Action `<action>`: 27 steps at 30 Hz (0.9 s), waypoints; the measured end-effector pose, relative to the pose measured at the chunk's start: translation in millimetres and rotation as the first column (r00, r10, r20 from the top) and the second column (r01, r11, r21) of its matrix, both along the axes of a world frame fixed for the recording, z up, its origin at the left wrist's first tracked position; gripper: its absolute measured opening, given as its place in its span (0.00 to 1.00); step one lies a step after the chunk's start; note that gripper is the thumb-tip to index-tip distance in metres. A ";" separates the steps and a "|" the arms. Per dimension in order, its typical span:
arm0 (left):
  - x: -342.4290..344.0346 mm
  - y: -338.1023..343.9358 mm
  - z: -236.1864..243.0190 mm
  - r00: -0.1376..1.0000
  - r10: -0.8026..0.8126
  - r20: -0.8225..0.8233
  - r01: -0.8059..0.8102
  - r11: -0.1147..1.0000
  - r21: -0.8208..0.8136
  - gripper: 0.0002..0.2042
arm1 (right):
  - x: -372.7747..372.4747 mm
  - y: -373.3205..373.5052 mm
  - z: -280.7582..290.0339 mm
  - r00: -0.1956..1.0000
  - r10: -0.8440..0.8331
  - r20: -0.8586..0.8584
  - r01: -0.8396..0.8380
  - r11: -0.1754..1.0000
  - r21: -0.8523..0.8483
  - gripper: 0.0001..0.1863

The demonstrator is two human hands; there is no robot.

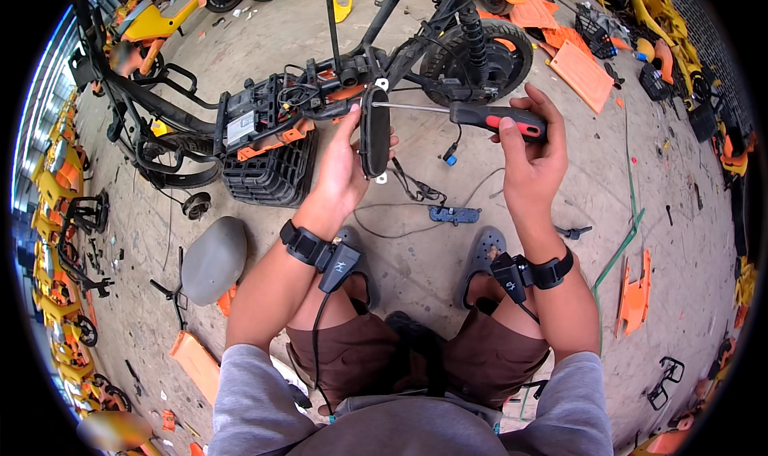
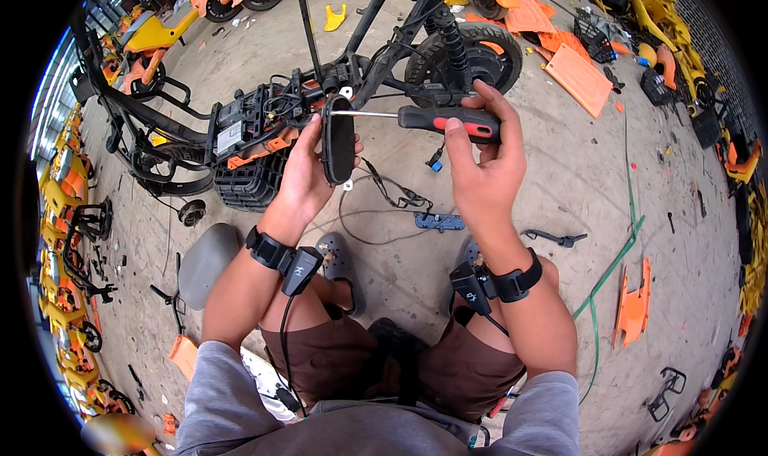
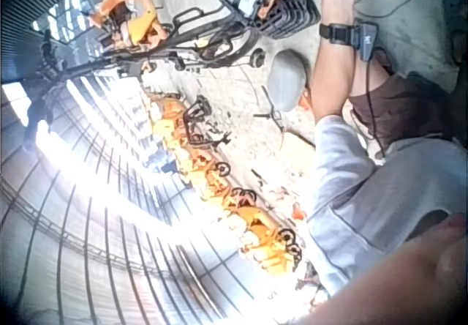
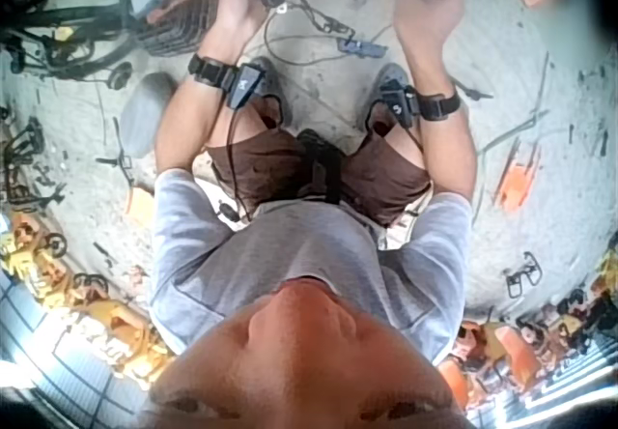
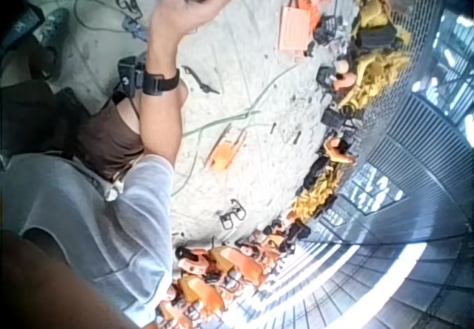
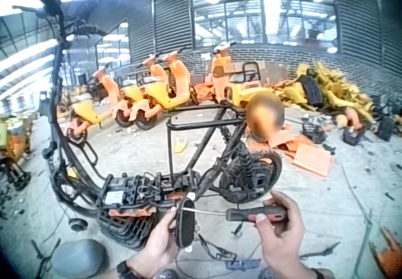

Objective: The person sits on the floor and uses a screwdriver to repeatedly pry open and manipulate a small black plastic component of an electric scooter. They hold the part in one hand and use the tool to separate its casing, occasionally adjusting their grip and the tool's position.

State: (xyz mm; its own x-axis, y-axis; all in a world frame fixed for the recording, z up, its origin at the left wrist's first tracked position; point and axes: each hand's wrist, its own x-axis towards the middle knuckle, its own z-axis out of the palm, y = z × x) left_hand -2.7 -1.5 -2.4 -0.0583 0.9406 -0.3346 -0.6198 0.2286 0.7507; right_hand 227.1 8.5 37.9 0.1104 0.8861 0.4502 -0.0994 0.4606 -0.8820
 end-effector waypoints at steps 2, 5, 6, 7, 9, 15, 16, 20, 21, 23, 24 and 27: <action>-0.4 0.4 -1.5 1.000 0.003 -0.001 -0.003 1.000 0.000 0.24 | 1.1 1.2 0.0 1.000 -0.024 -0.009 0.024 1.000 0.016 0.29; -0.2 1.6 -3.7 1.000 0.001 -0.025 0.000 1.000 0.015 0.24 | 0.1 1.2 1.5 0.997 -0.080 0.024 0.078 0.994 0.079 0.30; 0.5 1.7 -3.8 0.999 -0.003 -0.037 0.004 1.000 0.021 0.24 | -0.8 0.8 2.6 0.997 -0.080 0.019 0.079 0.995 0.062 0.29; 0.8 1.8 -3.6 0.999 -0.011 -0.050 0.012 1.000 0.022 0.23 | -2.5 0.2 3.8 0.997 -0.080 0.013 0.080 0.996 0.045 0.27; 1.1 1.1 -2.8 0.997 -0.027 -0.078 0.029 0.999 0.023 0.22 | -3.0 0.3 4.6 0.991 -0.103 0.087 0.102 0.995 0.011 0.24; 14.4 -4.4 10.8 0.983 -0.091 -0.157 0.106 0.990 0.089 0.20 | -6.9 8.8 -16.7 0.964 0.016 0.265 0.024 0.989 -0.146 0.10; 15.6 -4.8 9.3 0.978 -0.113 -0.176 0.130 0.987 0.090 0.19 | -9.9 7.5 -19.1 0.960 0.036 0.279 0.003 0.990 -0.138 0.10; 22.1 -8.0 10.6 0.972 -0.146 -0.185 0.163 0.984 0.078 0.21 | -24.0 3.0 -23.2 0.915 0.091 0.393 -0.061 0.994 -0.087 0.11; 23.0 -8.6 8.7 0.968 -0.165 -0.188 0.179 0.982 0.060 0.21 | -26.4 1.9 -22.8 0.895 0.098 0.435 -0.076 0.995 -0.069 0.11; 19.8 -9.6 2.8 0.960 -0.202 -0.194 0.211 0.977 0.024 0.20 | -30.3 -0.5 -19.7 0.853 0.085 0.515 -0.076 0.996 -0.037 0.11; 22.2 -8.0 1.6 0.954 -0.214 -0.212 0.224 0.974 0.024 0.20 | -30.3 1.0 -21.6 0.855 0.046 0.517 -0.068 0.997 0.022 0.11; 27.2 -8.7 -0.9 0.946 -0.222 -0.237 0.230 0.973 0.005 0.19 | -32.5 1.3 -25.5 0.854 0.004 0.520 -0.063 0.993 0.096 0.11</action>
State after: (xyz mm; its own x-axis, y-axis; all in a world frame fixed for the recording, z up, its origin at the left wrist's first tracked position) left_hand 24.6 -10.2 -3.3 0.0841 0.9482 -0.3062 -0.3613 0.3154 0.8775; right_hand 194.6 9.8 12.4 -0.1940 0.8289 0.5247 0.3417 0.5584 -0.7559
